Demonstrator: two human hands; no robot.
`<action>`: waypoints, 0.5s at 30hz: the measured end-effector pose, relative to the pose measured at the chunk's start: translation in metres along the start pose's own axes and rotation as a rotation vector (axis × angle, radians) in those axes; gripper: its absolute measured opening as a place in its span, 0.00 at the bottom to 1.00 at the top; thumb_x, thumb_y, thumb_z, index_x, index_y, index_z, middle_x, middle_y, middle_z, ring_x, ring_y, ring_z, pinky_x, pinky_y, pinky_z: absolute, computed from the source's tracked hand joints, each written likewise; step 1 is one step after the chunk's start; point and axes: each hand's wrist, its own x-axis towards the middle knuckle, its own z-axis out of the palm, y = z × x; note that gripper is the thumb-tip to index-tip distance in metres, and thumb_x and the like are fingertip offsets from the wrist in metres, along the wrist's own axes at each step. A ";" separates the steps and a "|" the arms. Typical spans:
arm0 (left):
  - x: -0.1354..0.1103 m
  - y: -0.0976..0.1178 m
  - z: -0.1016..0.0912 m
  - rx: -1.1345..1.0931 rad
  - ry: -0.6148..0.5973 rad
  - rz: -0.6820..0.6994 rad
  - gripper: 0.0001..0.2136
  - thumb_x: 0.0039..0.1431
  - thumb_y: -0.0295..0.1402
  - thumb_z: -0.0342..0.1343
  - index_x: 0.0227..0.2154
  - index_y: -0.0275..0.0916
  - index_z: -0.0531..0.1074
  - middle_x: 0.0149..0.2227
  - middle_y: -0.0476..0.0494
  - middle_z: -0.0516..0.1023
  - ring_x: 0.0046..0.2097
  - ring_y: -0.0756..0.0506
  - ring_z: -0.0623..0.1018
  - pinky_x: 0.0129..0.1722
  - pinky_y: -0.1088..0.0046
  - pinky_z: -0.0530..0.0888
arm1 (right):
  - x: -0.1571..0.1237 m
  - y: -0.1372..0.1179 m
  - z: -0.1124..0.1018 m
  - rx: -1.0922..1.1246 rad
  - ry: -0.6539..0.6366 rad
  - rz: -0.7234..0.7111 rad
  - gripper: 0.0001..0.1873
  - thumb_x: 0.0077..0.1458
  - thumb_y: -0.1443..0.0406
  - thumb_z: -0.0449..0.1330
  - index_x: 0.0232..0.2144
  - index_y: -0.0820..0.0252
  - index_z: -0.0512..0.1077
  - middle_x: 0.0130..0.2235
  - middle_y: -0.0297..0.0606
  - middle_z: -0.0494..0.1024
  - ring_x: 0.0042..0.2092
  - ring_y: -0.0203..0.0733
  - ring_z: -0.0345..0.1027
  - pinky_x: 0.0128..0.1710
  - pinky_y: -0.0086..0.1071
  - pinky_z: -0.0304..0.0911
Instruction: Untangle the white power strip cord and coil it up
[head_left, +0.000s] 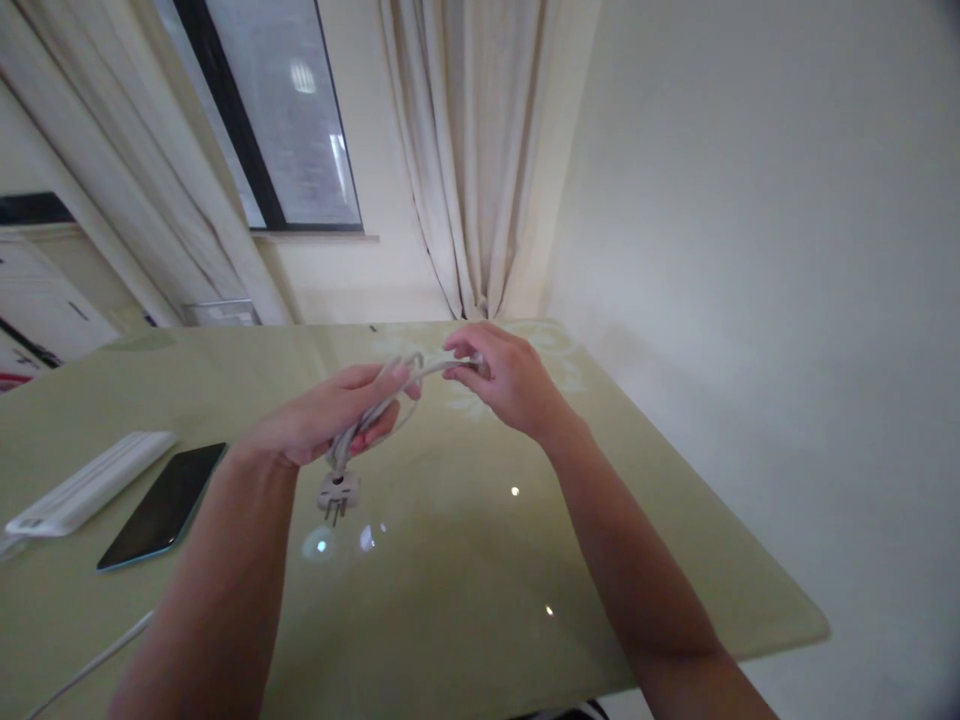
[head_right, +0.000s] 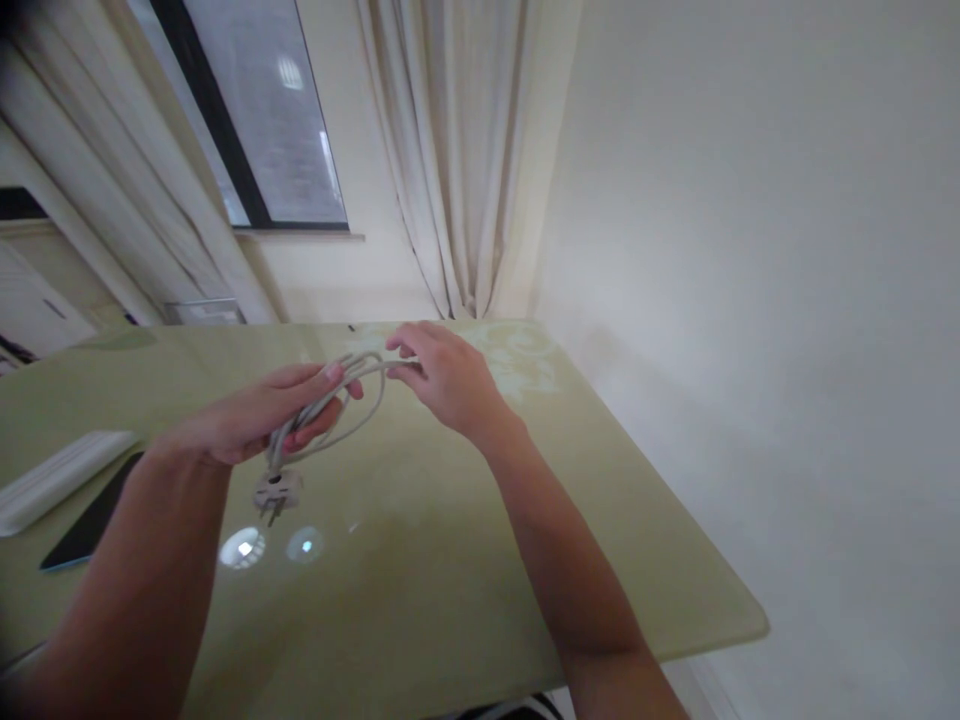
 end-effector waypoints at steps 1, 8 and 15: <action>-0.001 0.000 -0.001 0.024 -0.049 0.016 0.21 0.62 0.54 0.60 0.35 0.39 0.72 0.17 0.53 0.66 0.17 0.52 0.64 0.14 0.81 0.60 | 0.000 0.001 0.000 0.012 -0.015 -0.037 0.19 0.61 0.64 0.67 0.55 0.55 0.74 0.54 0.43 0.78 0.54 0.45 0.71 0.54 0.37 0.62; -0.004 0.001 0.008 0.053 -0.339 0.051 0.17 0.62 0.50 0.60 0.30 0.39 0.73 0.15 0.51 0.68 0.15 0.50 0.66 0.16 0.76 0.64 | -0.003 -0.010 -0.002 0.199 -0.418 -0.169 0.29 0.59 0.60 0.69 0.62 0.52 0.71 0.61 0.43 0.76 0.61 0.48 0.68 0.60 0.42 0.62; 0.011 -0.005 0.007 0.088 -0.300 0.161 0.18 0.63 0.51 0.60 0.37 0.38 0.76 0.22 0.49 0.73 0.22 0.50 0.71 0.23 0.76 0.68 | -0.003 -0.007 -0.002 0.391 -0.430 0.091 0.05 0.61 0.64 0.65 0.35 0.61 0.77 0.27 0.31 0.79 0.30 0.34 0.73 0.33 0.26 0.62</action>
